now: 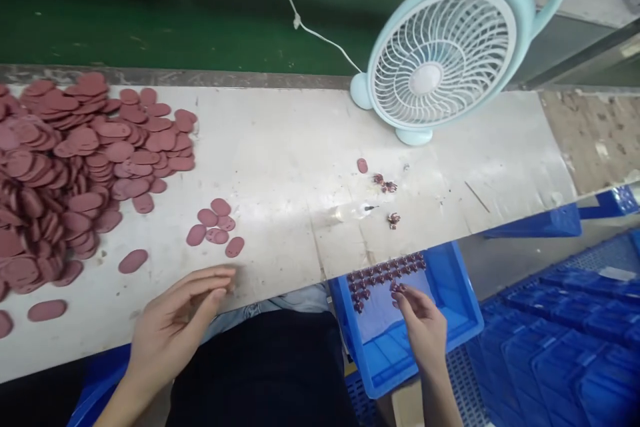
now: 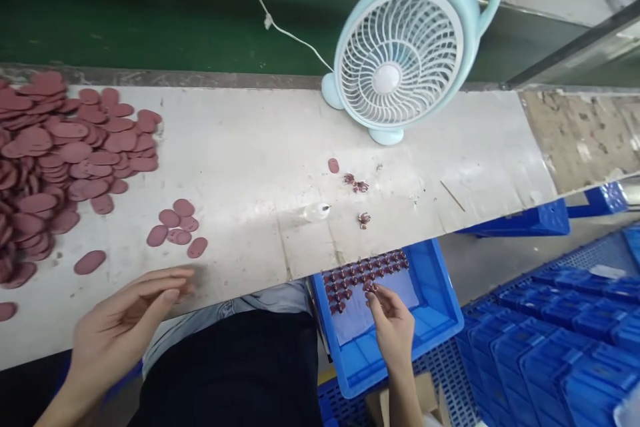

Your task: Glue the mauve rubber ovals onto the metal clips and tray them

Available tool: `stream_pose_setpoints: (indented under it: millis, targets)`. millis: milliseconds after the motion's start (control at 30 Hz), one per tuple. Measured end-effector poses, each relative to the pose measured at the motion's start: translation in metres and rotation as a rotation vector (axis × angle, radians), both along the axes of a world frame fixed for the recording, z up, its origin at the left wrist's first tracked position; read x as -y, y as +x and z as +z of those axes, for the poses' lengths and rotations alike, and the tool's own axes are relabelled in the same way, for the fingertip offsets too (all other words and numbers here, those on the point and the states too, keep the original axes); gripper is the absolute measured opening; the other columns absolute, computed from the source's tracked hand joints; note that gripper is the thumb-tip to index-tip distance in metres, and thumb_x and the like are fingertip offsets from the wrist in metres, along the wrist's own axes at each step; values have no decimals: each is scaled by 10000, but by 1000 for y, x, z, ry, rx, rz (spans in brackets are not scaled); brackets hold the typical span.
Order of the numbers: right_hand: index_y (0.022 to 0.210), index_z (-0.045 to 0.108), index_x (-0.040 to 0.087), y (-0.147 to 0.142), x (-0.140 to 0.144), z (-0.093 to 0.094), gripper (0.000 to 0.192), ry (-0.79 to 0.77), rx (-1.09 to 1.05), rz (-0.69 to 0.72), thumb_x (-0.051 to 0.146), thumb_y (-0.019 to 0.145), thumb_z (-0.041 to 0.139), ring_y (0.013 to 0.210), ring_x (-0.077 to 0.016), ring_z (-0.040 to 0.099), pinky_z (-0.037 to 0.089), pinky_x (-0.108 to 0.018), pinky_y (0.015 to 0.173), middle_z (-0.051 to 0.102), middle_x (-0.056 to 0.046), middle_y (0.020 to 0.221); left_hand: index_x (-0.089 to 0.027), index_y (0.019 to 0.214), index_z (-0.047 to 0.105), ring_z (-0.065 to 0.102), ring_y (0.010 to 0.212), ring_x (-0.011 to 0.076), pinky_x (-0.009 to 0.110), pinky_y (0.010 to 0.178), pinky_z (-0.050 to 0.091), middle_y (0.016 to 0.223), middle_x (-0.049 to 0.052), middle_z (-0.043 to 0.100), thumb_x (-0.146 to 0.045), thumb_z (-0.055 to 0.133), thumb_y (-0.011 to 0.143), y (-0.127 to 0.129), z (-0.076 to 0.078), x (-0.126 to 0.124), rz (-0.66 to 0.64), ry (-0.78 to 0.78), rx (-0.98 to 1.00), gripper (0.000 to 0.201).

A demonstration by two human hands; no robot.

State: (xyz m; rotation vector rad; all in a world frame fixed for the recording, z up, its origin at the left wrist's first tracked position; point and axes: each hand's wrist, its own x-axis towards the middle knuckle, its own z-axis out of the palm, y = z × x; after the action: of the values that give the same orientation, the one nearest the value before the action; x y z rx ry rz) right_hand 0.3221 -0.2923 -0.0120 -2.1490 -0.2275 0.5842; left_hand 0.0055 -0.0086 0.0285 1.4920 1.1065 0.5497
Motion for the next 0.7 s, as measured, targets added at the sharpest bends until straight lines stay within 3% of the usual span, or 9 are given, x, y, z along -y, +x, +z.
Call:
stream_pose_setpoints:
  millis: [100,200,333,467,700]
  targets:
    - [1026,725,159,-2,29,-45,309,-171,9,51,423,866,742,921,-270,731,584,-457,862,771,-106,986,-251,944,768,683,1002,254,328,850,581,1080,59,744,-275,698,877,2,-2,2,-19,83,-82,100]
    - [1076,698,148,-7,51,-86,297,-299,38,102,410,938,674,904,-222,714,574,-449,871,741,-69,997,-235,943,765,689,989,249,334,869,580,1067,65,749,-298,696,877,5,-3,3,-43,143,-150,115]
    - [1111,665,158,-9,71,-126,256,-393,111,145,372,973,635,931,-199,684,576,-415,852,696,-56,1061,-219,940,757,715,906,220,324,813,619,1082,55,749,-338,673,890,5,-5,3,-13,170,-193,154]
    - [1159,647,165,-7,81,-146,268,-410,172,179,363,980,624,960,-205,676,575,-421,862,681,-67,1116,-217,963,750,728,828,187,295,757,642,1097,45,740,-323,689,882,2,-11,3,-25,187,-188,147]
    - [1167,643,165,-7,81,-159,269,-403,220,204,357,978,628,979,-209,675,579,-420,863,676,-72,1141,-226,972,752,735,823,181,263,722,647,1079,34,741,-319,707,874,3,-14,4,6,173,-194,143]
